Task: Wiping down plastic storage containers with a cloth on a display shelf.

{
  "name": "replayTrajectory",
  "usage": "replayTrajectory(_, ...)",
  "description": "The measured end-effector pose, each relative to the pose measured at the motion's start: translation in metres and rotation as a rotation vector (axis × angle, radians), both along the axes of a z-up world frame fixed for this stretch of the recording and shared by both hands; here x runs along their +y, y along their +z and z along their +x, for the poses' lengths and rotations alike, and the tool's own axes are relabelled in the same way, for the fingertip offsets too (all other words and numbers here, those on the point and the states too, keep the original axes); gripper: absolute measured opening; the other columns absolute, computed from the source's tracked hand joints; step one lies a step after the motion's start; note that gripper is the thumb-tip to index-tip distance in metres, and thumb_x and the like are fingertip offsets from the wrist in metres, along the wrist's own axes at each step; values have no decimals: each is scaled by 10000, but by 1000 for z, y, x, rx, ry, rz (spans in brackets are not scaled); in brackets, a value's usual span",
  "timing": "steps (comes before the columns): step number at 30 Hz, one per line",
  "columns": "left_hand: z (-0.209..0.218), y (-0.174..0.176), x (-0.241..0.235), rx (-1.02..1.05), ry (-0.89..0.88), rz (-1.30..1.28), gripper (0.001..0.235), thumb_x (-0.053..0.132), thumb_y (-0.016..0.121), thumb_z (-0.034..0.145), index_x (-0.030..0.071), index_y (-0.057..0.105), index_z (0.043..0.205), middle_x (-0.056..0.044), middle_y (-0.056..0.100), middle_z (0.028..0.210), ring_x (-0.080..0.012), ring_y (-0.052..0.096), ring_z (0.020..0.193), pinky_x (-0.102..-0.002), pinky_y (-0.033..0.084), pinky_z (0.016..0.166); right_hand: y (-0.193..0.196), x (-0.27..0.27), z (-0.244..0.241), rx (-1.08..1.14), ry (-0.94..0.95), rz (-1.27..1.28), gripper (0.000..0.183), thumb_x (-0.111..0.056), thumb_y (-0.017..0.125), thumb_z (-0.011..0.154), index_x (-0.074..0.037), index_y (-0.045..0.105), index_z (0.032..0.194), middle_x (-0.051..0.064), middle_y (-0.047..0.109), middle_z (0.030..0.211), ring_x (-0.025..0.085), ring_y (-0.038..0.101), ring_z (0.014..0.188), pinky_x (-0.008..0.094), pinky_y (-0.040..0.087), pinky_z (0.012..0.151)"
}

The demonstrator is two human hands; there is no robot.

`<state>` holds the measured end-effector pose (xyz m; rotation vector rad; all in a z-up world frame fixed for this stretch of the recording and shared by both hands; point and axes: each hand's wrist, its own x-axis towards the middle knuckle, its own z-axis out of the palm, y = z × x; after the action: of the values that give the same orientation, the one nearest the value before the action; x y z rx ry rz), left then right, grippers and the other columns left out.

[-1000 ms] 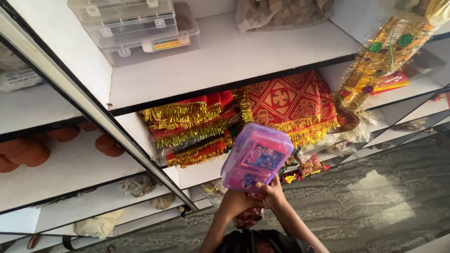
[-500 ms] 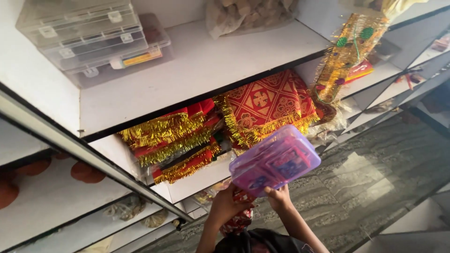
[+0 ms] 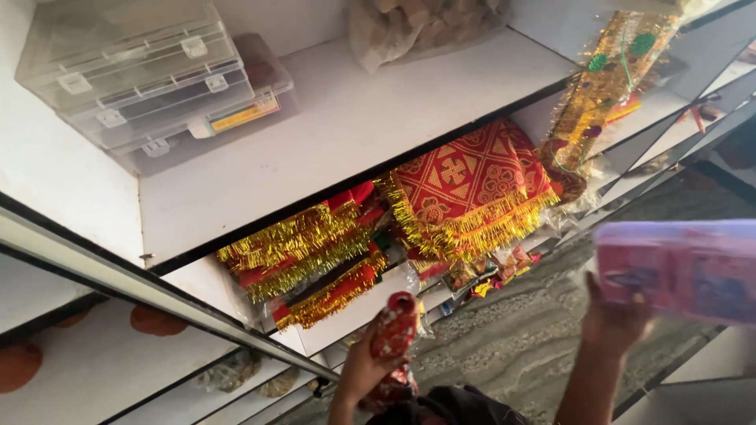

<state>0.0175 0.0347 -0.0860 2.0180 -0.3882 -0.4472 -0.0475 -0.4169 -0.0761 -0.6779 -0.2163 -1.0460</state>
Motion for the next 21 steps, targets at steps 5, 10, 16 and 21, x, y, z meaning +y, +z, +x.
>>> replayTrajectory(5, 22, -22, 3, 31, 166, -234, 1052, 341, 946, 687, 144, 370, 1546, -115, 723, 1325, -270, 729, 1192, -412, 586, 1002, -21, -79, 13, 288, -333, 56, 601, -123, 744, 1039, -48, 393, 1521, 200, 555, 1450, 349, 638, 1282, 496, 623, 966)
replayTrajectory(10, 41, -66, -23, 141, 342, -567, 1083, 222, 968, 624, 27, 382, 1514, -170, 663, 1371, -290, 675, 1204, -431, 552, 1003, -79, -210, 67, 513, -460, -295, 639, 69, 719, 945, 32, 367, 1476, 188, 531, 1359, 272, 604, 1266, 396, 608, 1127)
replayTrajectory(16, 52, -59, -67, 146, 477, -667, 1065, 258, 922, 663, 37, 357, 1538, -174, 666, 1356, -311, 693, 1173, -458, 576, 965, -69, -339, 180, 700, -583, -425, 681, 39, 644, 742, 27, 404, 1379, 169, 582, 1341, 272, 688, 1221, 417, 613, 1048)
replayTrajectory(21, 55, -54, -95, 107, 567, -590, 1049, 237, 920, 664, 64, 352, 1529, -156, 684, 1335, -300, 721, 1150, -448, 603, 959, -16, -415, 315, 1002, -1144, -936, 626, -26, 579, 833, 70, 467, 1441, 214, 708, 1245, 308, 695, 1098, 483, 607, 1024)
